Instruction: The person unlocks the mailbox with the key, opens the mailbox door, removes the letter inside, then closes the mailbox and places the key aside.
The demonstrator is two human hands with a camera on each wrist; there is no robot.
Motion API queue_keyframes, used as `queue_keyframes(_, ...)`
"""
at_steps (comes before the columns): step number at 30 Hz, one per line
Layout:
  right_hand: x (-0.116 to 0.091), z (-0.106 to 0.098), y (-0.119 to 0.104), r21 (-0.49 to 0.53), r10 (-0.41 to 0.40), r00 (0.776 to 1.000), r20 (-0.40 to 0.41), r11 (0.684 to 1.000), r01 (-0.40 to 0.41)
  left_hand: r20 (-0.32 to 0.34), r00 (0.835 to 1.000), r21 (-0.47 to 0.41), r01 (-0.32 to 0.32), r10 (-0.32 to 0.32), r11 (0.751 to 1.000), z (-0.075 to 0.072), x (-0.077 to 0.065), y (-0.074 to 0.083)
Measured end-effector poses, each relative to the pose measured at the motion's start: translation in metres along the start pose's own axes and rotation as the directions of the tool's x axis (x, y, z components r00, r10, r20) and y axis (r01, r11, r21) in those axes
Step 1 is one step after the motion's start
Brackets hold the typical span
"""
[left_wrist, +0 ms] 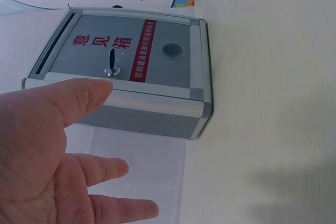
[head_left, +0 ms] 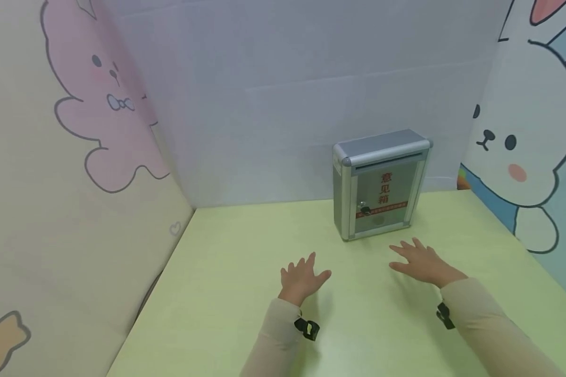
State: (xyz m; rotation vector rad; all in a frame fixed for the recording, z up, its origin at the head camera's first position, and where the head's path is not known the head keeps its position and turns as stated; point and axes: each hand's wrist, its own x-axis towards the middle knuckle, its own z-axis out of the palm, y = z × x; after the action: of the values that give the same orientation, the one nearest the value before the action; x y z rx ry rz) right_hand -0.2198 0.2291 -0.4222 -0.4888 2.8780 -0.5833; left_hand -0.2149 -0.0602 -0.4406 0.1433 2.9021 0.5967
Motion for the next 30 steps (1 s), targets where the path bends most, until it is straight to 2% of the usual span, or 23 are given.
queue_keyframes(5,0.004,0.0,0.008,0.006,-0.048,0.985,-0.164,0.999,0.049,-0.029,0.999,-0.04,-0.014,0.013,0.999,-0.002,0.005,0.005)
queue_keyframes(8,0.008,-0.002,0.011,0.02,-0.038,0.975,-0.217,0.999,0.043,-0.048,0.999,-0.092,-0.021,0.017,0.996,-0.005,0.007,0.008)
queue_keyframes(15,0.014,-0.011,0.022,0.135,0.038,0.972,-0.233,0.991,-0.007,-0.079,0.996,-0.15,-0.05,0.038,0.987,-0.006,0.021,0.017)
queue_keyframes(20,0.016,-0.016,0.034,0.226,0.111,0.97,-0.216,0.972,-0.061,-0.078,0.996,-0.181,-0.051,0.037,0.982,-0.008,0.029,0.025)
queue_keyframes(24,0.015,-0.022,0.042,0.273,0.158,0.962,-0.222,0.957,-0.094,-0.075,0.995,-0.198,-0.074,0.06,0.977,-0.01,0.037,0.032)
queue_keyframes(30,0.019,-0.024,0.045,0.371,0.205,0.95,-0.236,0.923,-0.107,-0.078,0.994,-0.244,-0.093,0.076,0.965,-0.002,0.042,0.033)
